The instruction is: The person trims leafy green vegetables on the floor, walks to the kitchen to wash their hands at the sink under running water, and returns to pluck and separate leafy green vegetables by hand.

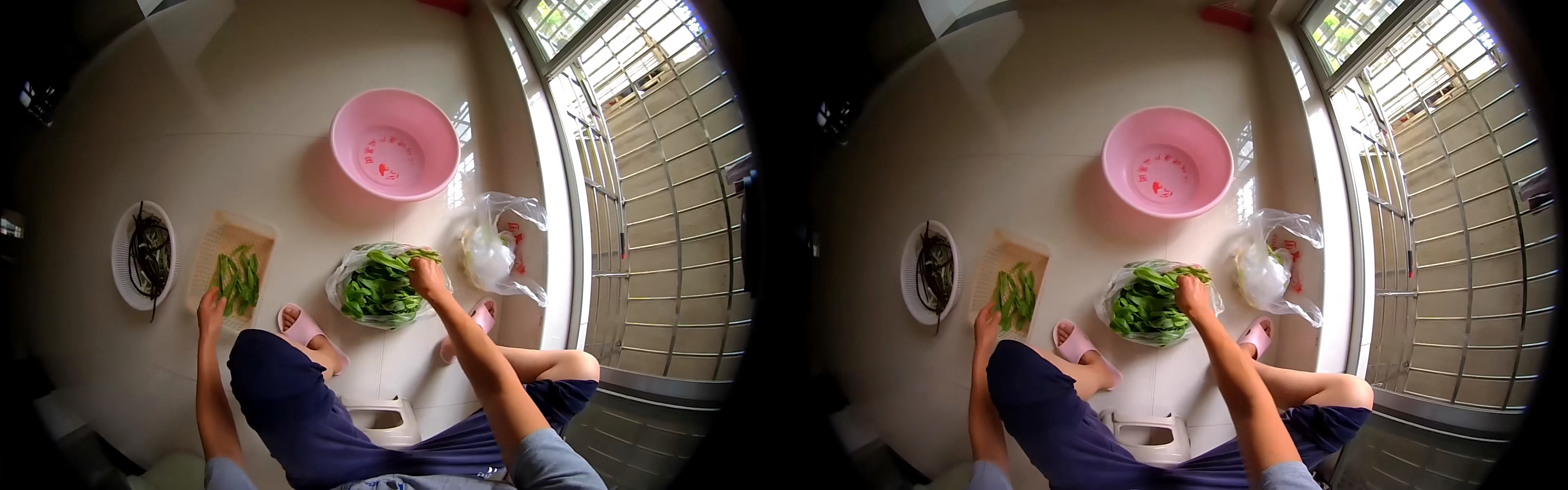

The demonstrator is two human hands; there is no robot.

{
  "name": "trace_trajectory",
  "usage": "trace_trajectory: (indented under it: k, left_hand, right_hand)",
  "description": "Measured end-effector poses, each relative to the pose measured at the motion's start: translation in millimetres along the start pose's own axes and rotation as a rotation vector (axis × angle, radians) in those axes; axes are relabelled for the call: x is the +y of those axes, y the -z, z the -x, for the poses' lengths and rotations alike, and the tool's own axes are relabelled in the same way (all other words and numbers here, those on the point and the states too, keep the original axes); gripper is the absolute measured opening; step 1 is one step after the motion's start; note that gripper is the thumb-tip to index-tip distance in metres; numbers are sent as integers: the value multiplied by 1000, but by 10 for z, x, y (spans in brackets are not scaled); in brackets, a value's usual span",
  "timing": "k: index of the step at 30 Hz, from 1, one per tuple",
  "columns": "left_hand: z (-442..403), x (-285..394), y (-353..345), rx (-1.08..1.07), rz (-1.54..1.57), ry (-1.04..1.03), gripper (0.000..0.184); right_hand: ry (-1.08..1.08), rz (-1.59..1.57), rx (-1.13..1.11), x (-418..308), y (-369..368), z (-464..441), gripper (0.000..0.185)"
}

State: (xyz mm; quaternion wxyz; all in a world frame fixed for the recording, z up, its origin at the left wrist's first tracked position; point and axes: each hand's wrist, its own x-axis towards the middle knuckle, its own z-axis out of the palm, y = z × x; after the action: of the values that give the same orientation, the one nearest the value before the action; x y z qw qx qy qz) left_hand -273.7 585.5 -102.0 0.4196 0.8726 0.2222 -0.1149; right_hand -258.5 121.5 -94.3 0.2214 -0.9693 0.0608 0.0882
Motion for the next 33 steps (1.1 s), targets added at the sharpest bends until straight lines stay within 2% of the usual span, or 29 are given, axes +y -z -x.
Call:
trace_trajectory:
  k: [2,6,8,12,15,17,18,20,24,26,28,30,32,33]
  left_hand:
    - [165,-46,208,26,41,38,35]
    - [152,-276,628,49,158,34,34]
    - [95,-69,800,43,203,7,33]
    - [277,1133,931,69,382,-213,28]
    - [415,1901,959,-19,361,-375,26]
    - [584,2416,938,-139,287,-485,24]
    - [697,2664,903,-130,280,-501,24]
    - [930,3105,778,-277,307,-617,24]
    - [1195,3610,325,-443,140,-819,22]
    - [1254,3676,70,-521,14,-867,23]
    - [1313,3648,-181,-531,-2,-872,21]
    - [1326,3519,-423,-490,-20,-857,21]
    - [1392,3341,-629,-441,-32,-841,21]
    - [1444,3241,-711,-397,-12,-814,21]
  right_hand:
    - [-53,176,-8,12,-251,-5,8]
    - [-87,193,72,23,-344,35,9]
    - [-35,212,12,74,-268,27,10]
    - [60,33,-13,157,-79,100,10]
    - [85,-19,31,195,-51,162,12]
    - [66,-15,41,227,-104,165,13]
    - [6,49,23,234,-167,156,12]
    - [-75,130,-38,210,-269,152,10]
    - [-15,183,-25,218,-350,181,9]
    - [-37,94,43,210,-223,227,12]
    - [29,-182,187,215,-32,248,14]
    - [-63,-467,23,173,296,275,13]
    - [-67,-685,-154,148,563,316,14]
    - [-58,-682,-151,79,756,355,14]
